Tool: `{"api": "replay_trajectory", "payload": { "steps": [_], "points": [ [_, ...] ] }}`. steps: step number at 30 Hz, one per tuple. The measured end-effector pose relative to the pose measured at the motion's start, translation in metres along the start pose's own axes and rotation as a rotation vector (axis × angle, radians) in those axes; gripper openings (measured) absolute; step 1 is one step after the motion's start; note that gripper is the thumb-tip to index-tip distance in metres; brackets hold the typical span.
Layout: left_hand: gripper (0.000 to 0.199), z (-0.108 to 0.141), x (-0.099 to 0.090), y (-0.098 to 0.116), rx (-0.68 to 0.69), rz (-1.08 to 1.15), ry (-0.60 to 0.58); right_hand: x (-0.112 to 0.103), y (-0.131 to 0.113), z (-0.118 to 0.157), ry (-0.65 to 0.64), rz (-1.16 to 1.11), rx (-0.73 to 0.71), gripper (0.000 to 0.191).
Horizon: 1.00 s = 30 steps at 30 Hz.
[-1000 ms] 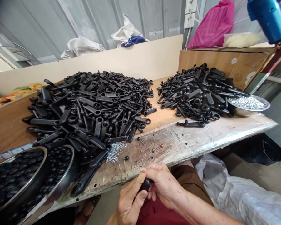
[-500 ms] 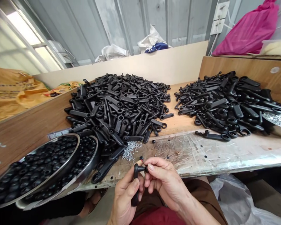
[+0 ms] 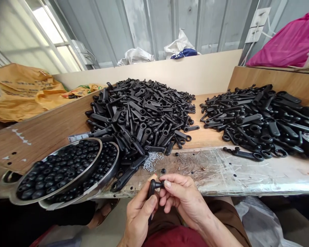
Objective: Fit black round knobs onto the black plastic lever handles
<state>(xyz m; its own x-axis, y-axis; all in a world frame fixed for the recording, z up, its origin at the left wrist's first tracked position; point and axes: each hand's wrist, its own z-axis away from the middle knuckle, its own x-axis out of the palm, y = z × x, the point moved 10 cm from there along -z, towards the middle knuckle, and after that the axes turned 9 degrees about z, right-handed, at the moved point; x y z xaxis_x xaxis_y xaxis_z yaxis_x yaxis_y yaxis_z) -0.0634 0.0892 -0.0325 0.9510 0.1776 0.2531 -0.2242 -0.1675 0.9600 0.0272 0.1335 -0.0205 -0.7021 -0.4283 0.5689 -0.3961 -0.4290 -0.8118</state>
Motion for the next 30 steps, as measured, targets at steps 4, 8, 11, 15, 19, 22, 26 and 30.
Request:
{"api": "replay_trajectory", "payload": {
  "steps": [4,8,11,15,19,22,26,30],
  "points": [
    [0.040,0.007,0.001,0.012,0.151,-0.285,-0.026,-0.002,-0.003,0.001,0.041,0.034,-0.039,0.024],
    [0.042,0.013,0.009,0.028,0.356,-0.505,-0.027,-0.005,0.001,0.002,0.088,0.028,-0.042,0.026],
    [0.046,0.018,0.023,0.041,0.522,-0.585,-0.068,-0.011,0.005,0.004,0.130,0.034,-0.013,0.029],
    [0.043,0.019,0.035,0.047,0.614,-0.612,-0.090,-0.020,0.007,0.008,0.184,0.043,0.019,0.032],
    [0.042,0.019,0.040,0.049,0.647,-0.634,-0.085,-0.022,0.010,0.011,0.188,0.009,0.063,0.035],
    [0.044,0.022,0.045,0.052,0.726,-0.728,-0.100,-0.026,0.013,0.012,0.217,0.008,0.094,0.037],
    [0.045,0.022,0.050,0.050,0.780,-0.855,-0.115,-0.032,0.015,0.013,0.263,0.038,0.119,0.039],
    [0.047,0.014,0.050,0.043,0.714,-0.801,-0.165,-0.035,0.010,0.011,0.272,0.068,0.086,0.040]
  ]
}}
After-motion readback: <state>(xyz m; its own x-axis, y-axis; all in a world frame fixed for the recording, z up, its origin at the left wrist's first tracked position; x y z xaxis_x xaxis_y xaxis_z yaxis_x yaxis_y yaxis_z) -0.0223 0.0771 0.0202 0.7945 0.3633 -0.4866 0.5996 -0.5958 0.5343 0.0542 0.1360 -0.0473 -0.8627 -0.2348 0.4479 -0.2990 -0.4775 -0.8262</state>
